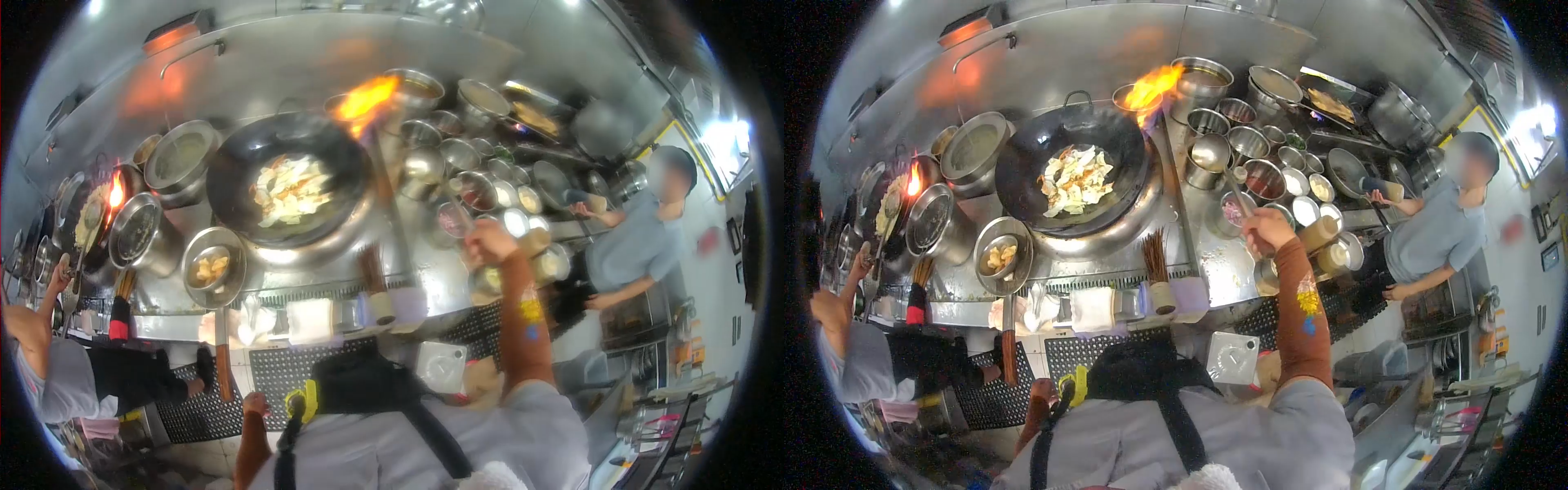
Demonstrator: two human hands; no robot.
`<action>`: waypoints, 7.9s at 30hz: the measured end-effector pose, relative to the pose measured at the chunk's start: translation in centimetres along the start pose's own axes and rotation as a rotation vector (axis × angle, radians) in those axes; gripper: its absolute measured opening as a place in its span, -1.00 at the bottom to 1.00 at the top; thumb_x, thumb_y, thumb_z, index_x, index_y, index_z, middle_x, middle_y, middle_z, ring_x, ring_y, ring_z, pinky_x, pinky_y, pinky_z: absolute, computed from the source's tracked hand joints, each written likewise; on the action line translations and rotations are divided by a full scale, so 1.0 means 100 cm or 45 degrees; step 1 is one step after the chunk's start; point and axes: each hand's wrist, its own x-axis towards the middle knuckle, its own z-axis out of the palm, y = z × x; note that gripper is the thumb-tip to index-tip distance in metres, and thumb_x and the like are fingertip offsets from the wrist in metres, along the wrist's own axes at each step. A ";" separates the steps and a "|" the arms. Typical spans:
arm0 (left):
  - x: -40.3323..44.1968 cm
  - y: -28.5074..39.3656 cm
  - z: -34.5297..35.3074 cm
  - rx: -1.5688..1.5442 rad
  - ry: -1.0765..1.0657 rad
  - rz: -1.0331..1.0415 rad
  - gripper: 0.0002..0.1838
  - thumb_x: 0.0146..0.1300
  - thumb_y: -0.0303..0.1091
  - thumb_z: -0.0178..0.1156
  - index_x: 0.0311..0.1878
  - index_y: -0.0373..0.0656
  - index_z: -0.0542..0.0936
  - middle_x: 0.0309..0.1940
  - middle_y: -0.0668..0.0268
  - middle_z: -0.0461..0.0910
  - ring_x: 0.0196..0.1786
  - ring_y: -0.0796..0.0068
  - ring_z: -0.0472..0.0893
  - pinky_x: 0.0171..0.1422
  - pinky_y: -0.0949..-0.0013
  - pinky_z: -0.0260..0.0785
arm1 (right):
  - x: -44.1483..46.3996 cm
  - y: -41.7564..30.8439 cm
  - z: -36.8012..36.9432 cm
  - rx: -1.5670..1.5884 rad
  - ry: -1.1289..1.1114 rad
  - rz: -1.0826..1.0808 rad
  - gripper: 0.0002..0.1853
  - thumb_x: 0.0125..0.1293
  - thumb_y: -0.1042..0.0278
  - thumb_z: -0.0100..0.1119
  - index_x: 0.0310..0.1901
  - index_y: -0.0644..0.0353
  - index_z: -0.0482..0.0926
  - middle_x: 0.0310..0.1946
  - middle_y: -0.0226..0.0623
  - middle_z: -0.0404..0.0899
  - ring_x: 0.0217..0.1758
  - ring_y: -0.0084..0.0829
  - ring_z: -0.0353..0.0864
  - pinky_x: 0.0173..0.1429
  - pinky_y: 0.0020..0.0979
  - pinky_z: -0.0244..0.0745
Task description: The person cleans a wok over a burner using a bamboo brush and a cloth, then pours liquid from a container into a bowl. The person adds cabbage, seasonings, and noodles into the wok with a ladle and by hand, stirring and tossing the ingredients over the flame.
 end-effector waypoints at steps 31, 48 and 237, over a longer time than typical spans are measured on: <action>0.020 -0.023 0.019 0.507 -0.081 0.106 -0.76 0.12 -0.20 0.13 -0.30 -0.17 0.58 -0.48 0.15 0.58 -0.44 0.18 0.61 -0.41 0.17 0.44 | -0.054 -0.058 0.011 0.476 -0.084 0.101 -0.91 0.28 0.41 0.08 -0.24 0.21 0.44 -0.49 -0.38 0.51 -0.60 -0.64 0.43 -0.66 -0.64 0.32; -0.117 0.154 -0.090 -0.481 0.951 1.372 -0.77 0.40 -0.24 0.02 -0.21 -0.24 0.50 -0.61 0.36 0.44 -0.60 0.61 0.36 -0.49 0.53 0.29 | -0.109 -0.073 0.113 -0.195 -0.082 -0.403 -0.41 0.21 0.51 0.07 0.33 0.22 0.30 -0.47 -0.40 0.51 -0.66 -0.61 0.41 -0.59 -0.55 0.35; -0.288 0.465 0.613 0.696 -0.894 0.852 -0.75 0.12 -0.46 0.20 -0.12 -0.33 0.56 -0.52 0.33 0.57 -0.58 0.62 0.49 -0.51 0.53 0.34 | 0.221 0.112 -0.301 -0.550 1.017 -0.647 -0.64 0.20 0.14 0.19 -0.55 0.32 0.62 -0.54 0.01 0.61 -0.49 -0.06 0.61 -0.29 -0.22 0.48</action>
